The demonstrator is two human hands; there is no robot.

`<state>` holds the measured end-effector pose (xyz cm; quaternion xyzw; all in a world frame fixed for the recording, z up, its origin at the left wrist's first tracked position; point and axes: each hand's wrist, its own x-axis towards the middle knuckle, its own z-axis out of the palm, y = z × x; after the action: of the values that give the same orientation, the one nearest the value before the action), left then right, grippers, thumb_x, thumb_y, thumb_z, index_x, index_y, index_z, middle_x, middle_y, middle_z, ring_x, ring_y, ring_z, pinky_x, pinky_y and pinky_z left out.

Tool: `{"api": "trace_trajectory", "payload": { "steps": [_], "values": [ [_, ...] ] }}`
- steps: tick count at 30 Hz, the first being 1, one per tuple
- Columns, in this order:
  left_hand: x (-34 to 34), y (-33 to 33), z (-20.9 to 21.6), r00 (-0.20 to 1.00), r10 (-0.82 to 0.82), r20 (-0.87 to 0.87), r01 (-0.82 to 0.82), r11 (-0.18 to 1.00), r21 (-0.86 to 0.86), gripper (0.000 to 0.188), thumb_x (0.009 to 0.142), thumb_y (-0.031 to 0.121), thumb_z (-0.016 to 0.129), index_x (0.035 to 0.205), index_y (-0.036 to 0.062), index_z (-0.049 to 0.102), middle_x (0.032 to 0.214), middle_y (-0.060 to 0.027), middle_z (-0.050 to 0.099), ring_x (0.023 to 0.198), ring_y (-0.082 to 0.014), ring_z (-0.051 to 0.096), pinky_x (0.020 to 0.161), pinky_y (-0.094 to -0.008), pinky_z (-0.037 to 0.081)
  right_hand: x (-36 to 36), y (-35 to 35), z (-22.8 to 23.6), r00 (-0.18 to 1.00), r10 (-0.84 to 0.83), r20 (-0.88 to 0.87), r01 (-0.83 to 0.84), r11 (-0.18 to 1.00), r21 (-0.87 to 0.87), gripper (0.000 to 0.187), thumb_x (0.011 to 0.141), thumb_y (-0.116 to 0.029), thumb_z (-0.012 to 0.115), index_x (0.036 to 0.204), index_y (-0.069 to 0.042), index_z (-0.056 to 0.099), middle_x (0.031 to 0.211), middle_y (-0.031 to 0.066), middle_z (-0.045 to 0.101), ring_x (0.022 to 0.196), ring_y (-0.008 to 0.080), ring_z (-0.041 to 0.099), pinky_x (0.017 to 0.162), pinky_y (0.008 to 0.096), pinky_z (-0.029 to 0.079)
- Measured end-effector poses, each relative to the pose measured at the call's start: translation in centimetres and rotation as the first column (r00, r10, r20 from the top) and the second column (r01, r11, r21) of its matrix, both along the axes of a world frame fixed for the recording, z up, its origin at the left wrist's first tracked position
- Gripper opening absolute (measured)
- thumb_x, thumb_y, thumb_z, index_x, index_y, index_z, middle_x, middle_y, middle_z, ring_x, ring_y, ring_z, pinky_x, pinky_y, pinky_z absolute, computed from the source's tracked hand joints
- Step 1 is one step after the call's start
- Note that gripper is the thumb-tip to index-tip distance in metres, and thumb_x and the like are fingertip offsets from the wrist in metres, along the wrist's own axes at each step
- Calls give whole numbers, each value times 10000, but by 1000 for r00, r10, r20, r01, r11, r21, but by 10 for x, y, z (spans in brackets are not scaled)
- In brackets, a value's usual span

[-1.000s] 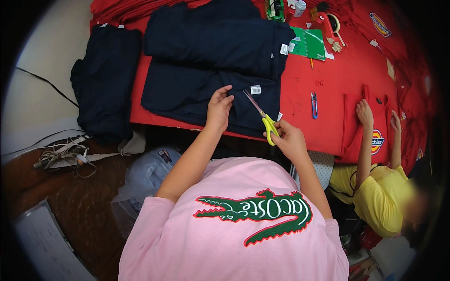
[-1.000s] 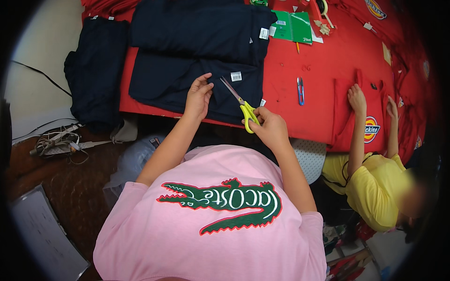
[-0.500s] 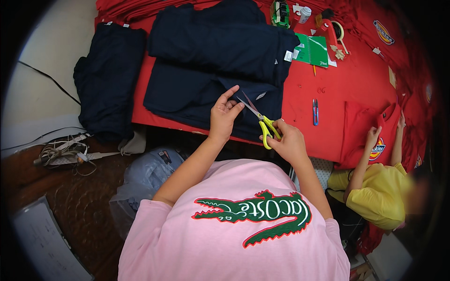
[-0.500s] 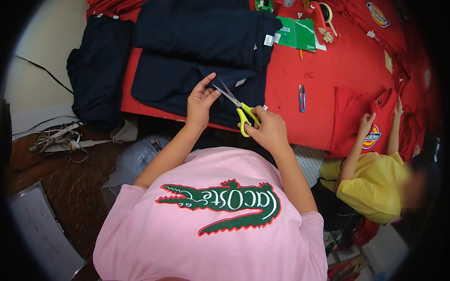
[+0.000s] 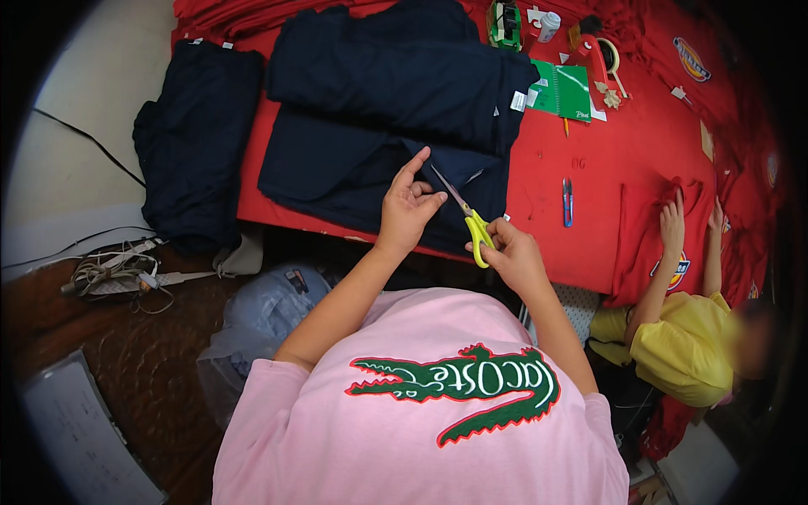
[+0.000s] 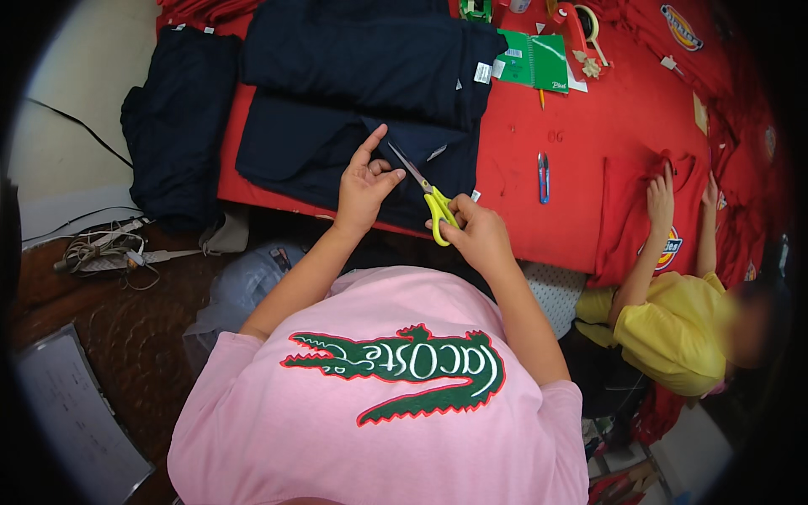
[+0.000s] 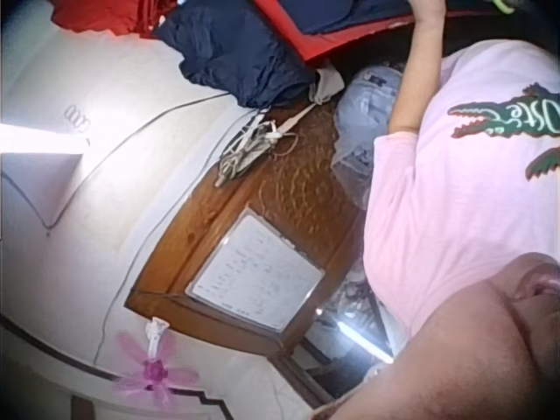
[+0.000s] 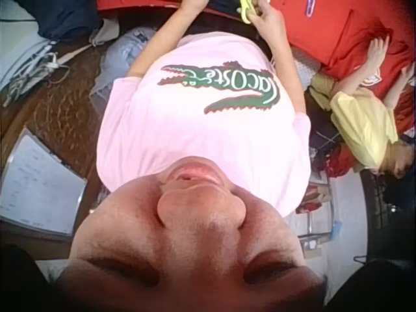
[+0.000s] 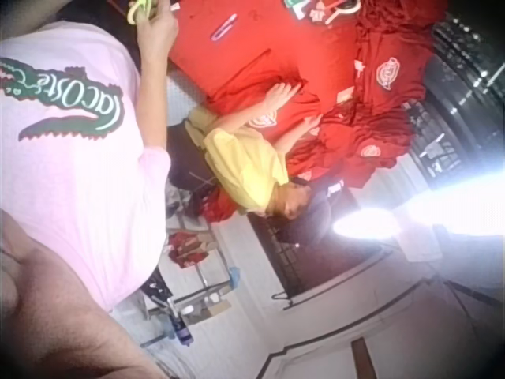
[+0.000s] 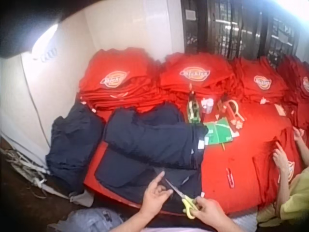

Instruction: The person trims threads from dark garments using shears while working at a table covered in stacks of t-shirts.

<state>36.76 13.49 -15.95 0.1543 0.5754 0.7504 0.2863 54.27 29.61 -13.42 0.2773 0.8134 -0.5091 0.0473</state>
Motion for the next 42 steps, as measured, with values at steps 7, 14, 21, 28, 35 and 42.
{"api": "trace_trajectory", "payload": {
  "steps": [7, 14, 21, 28, 35, 42],
  "values": [
    [4, 9, -3, 987, 150, 54, -150, 989, -3, 700, 925, -180, 692, 1582, -4, 523, 1169, -54, 677, 996, -93, 660, 878, -226, 567, 7, -4, -4, 999, 4, -38, -4, 1000, -7, 237, 874, -163, 821, 962, -17, 655, 619, 78, 576, 552, 207, 570, 577, 366, 462],
    [10, 5, -1, 995, 97, 8, -98, 995, 26, 736, 908, -205, 685, 1594, -22, 493, 1418, -61, 555, 998, -89, 646, 915, -255, 609, -3, -4, -1, 994, 27, -106, -16, 994, 105, 316, 822, -151, 890, 1006, 4, 685, 752, 100, 712, 655, 178, 657, 625, 331, 496],
    [10, 1, 4, 994, 103, 44, -104, 994, 22, 732, 908, -195, 700, 1590, -23, 499, 1339, -51, 599, 950, -79, 626, 900, -243, 601, 4, 1, -16, 991, 53, -121, -36, 990, 138, 230, 844, -94, 835, 997, -3, 688, 703, 85, 675, 611, 183, 614, 600, 351, 471],
    [5, 3, -6, 982, 189, 28, -189, 982, -14, 714, 928, -176, 691, 1595, -10, 499, 1120, -66, 705, 1003, -93, 684, 891, -240, 580, 0, 1, -19, 988, 67, -141, -53, 994, 98, 239, 847, -96, 844, 993, 6, 684, 695, 86, 668, 607, 169, 599, 597, 340, 472],
    [9, 1, 10, 990, 121, 74, -125, 991, 45, 783, 920, -171, 694, 1638, -19, 423, 1164, -61, 708, 1024, -99, 665, 965, -238, 551, -15, 2, -12, 980, 87, -178, -54, 982, 182, 312, 825, -237, 857, 965, -17, 685, 696, 114, 643, 649, 266, 622, 632, 413, 498],
    [6, 1, 6, 974, 211, 79, -209, 977, -32, 738, 928, -164, 692, 1613, -20, 457, 1177, -66, 711, 1031, -102, 662, 979, -245, 556, -10, 7, -21, 994, 94, -53, -92, 995, 40, 208, 868, -86, 829, 993, 0, 687, 697, 65, 649, 592, 153, 557, 592, 334, 452]
  ]
}}
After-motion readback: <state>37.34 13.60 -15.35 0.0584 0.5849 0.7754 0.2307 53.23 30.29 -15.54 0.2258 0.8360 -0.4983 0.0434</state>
